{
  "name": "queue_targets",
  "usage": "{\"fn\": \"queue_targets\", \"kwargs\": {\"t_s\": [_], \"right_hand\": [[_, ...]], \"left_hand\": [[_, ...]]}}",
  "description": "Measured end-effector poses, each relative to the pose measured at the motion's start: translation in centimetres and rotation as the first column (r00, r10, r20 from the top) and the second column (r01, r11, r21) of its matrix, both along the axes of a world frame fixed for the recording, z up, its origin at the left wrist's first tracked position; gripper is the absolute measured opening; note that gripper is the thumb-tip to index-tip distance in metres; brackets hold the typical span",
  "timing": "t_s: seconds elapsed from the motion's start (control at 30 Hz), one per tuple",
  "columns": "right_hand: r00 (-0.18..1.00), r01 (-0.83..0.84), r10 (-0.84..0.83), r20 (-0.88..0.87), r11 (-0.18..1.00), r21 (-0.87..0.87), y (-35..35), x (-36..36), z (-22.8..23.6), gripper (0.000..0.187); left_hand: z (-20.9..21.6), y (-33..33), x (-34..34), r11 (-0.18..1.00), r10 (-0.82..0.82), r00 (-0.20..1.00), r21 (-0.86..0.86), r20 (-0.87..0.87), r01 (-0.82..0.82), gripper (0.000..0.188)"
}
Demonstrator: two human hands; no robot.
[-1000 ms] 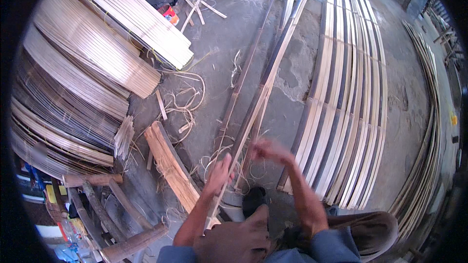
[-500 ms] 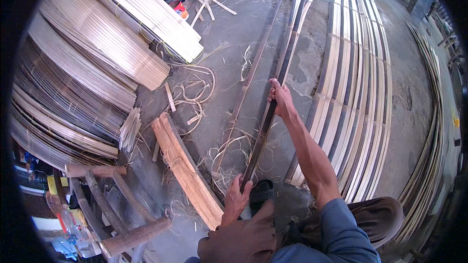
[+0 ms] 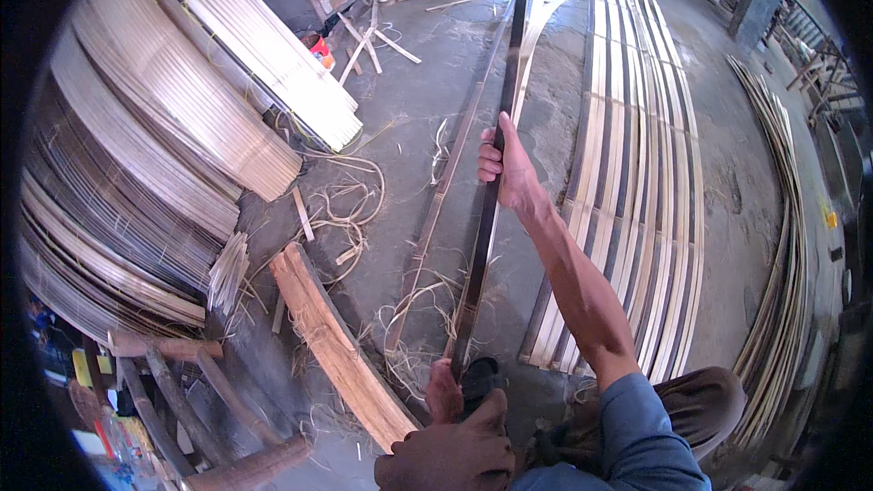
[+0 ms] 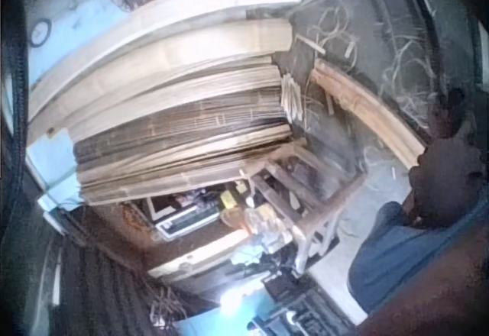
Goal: The person repeatedly picks up long thin wooden strips from a pile on the floor, inspects them by bending and turning, and places them back into the pile. The person handles the strips one at a time without using tools.
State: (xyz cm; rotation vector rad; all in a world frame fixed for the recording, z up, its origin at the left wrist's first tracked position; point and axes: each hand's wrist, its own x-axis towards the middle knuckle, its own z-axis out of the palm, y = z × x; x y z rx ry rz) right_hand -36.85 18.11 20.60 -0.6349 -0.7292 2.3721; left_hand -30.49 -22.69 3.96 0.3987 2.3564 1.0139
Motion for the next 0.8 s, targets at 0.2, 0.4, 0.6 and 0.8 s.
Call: {"fn": "queue_targets", "kwargs": {"t_s": [0.2,0.4,0.6,0.8], "right_hand": [[0.966,-0.007,-0.122,0.228,0.87,0.493,-9.8,-2.4,10.2,0.047],[0.996,-0.086,0.012,0.092,0.496,0.864,-19.3,-1.8,12.3,0.034],[0.98,-0.191,0.096,0.176,0.167,0.967,-24.4,-1.0,12.9,0.032],[0.952,-0.073,-0.179,0.248,0.653,0.754,-13.1,-3.5,14.4,0.042]], "left_hand": [[-2.3,1.4,1.5,0.971,0.011,0.832,-0.193,-0.554,-0.14,0.05],[-3.6,1.2,0.9,0.994,0.081,0.834,-0.022,-0.546,-0.111,0.046],[0.0,1.1,-2.0,0.985,0.16,0.957,0.104,-0.242,-0.139,0.046],[4.9,-0.3,-3.1,0.933,0.266,0.961,0.232,0.069,-0.275,0.046]]}}
